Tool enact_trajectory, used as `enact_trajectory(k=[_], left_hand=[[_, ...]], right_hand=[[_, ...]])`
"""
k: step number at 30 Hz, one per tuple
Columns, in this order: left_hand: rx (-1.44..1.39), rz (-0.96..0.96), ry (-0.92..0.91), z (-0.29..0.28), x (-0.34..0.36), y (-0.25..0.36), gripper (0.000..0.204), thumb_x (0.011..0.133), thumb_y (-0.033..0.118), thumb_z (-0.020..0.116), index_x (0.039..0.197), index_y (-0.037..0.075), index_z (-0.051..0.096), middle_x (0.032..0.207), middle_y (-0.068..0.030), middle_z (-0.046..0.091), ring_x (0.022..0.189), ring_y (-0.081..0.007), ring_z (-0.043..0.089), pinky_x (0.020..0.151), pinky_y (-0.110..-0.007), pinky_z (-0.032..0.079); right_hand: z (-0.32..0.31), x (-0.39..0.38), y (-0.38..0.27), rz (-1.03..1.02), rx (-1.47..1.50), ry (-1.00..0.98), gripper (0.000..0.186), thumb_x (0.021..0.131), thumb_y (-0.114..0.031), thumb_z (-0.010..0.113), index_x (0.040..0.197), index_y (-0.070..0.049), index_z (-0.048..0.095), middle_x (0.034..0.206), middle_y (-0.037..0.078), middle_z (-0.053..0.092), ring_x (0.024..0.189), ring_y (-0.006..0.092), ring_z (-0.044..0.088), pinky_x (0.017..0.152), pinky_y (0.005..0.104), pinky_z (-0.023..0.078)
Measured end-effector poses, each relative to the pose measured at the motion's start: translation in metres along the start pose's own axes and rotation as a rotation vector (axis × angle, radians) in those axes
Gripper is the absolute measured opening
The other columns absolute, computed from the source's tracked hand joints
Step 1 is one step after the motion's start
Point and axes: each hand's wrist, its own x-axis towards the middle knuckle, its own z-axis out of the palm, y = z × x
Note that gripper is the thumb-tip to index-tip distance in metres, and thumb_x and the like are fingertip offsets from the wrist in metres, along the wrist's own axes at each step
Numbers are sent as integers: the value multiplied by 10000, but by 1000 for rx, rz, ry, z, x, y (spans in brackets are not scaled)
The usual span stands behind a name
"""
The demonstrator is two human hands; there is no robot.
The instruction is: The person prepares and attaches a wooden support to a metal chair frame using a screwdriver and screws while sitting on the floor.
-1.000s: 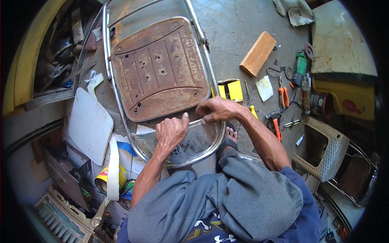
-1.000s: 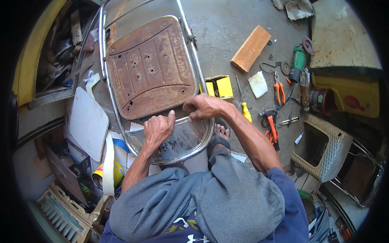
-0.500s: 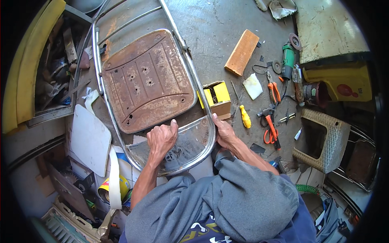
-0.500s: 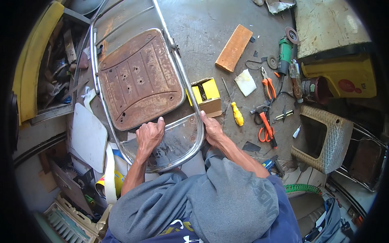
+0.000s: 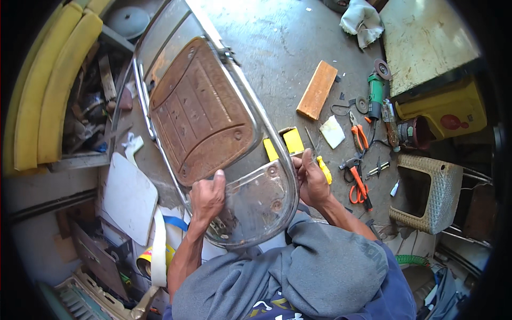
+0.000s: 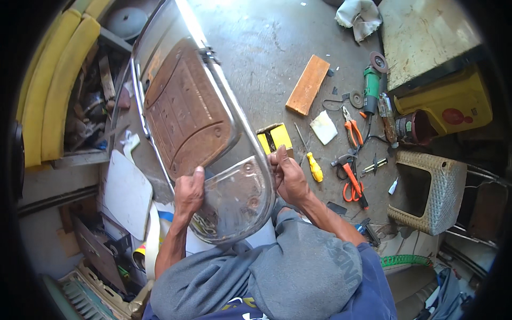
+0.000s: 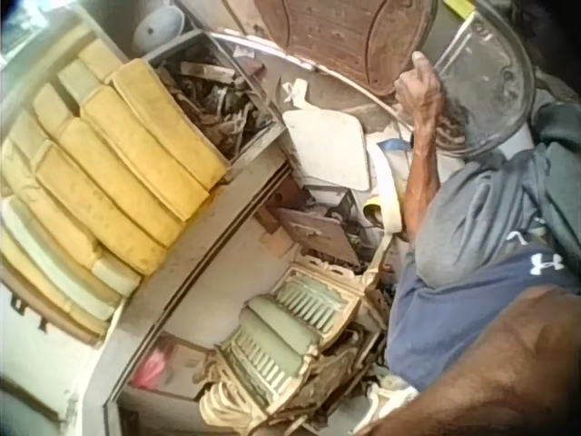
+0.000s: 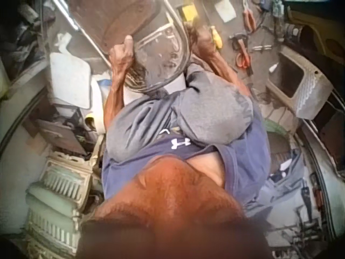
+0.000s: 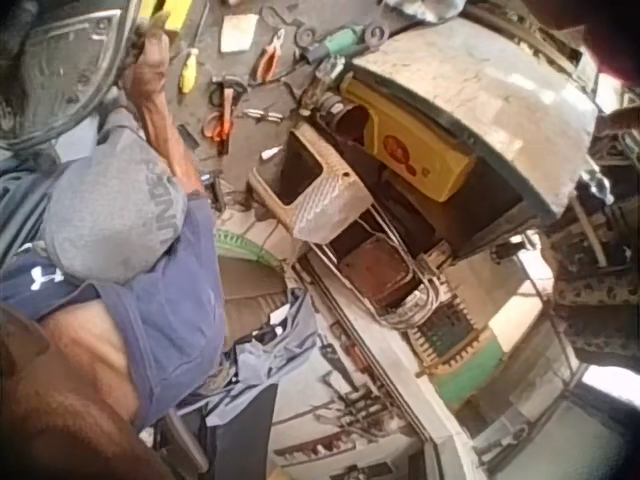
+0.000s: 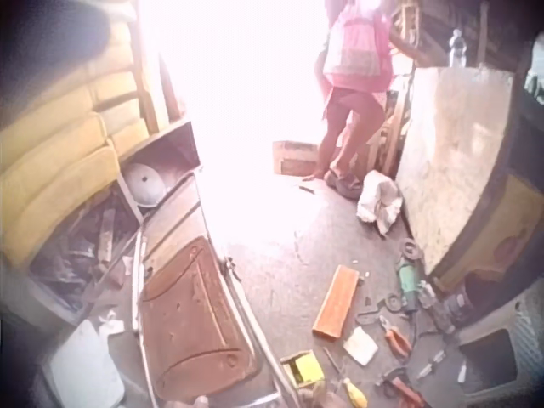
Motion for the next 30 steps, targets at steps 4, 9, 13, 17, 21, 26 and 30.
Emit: enact_trajectory(k=[4,9,13,17,21,26,30], left_hand=[[-419,44,154,-35,-5,11,651,1030,429,525,549,-9,531,493,-4,437,511,-102,392,499,-343,328],[-688,68,234,-71,1,9,445,1037,358,531,798,-4,630,773,-89,608,661,-163,497,583,-371,391],[-646,261,287,-106,-11,32,355,1044,292,465,971,-8,641,971,-152,684,779,-239,625,666,-394,501],[-1190,231,116,-130,-25,94,432,1042,312,364,1142,-10,634,1060,-164,700,843,-236,695,710,-373,586],[-1372,255,67,-137,-29,86,425,1041,311,370,1134,-7,638,1032,-153,705,827,-222,699,707,-360,588],[-1419,300,36,-125,-25,85,417,1040,309,379,1124,-2,643,997,-139,711,807,-203,704,703,-343,591],[-1390,323,91,-115,-21,76,410,1039,307,385,1115,1,647,969,-128,716,790,-188,708,699,-329,594]], right_hand=[[32,7,-44,-52,64,-361,921,955,-746,323,1281,85,552,1140,179,686,1017,208,692,877,315,562],[107,17,-98,-159,34,-701,948,967,-730,283,1371,105,483,1188,203,666,1055,216,693,883,328,586],[147,17,-121,-278,-72,-811,964,970,-712,325,1448,122,398,1290,267,594,1175,308,633,1008,416,527],[183,8,-127,-368,-115,-903,976,961,-691,411,1511,108,301,1411,287,505,1300,352,542,1098,451,448],[204,-1,-118,-470,-266,-935,980,940,-669,512,1525,86,296,1463,283,469,1340,353,508,1130,452,415],[183,-11,-107,-466,-463,-886,988,910,-632,613,1494,116,340,1487,277,440,1367,377,474,1121,526,397],[177,-19,-103,-590,-585,-839,886,886,-414,757,1497,86,355,1474,268,478,1292,361,564,1082,456,473]])
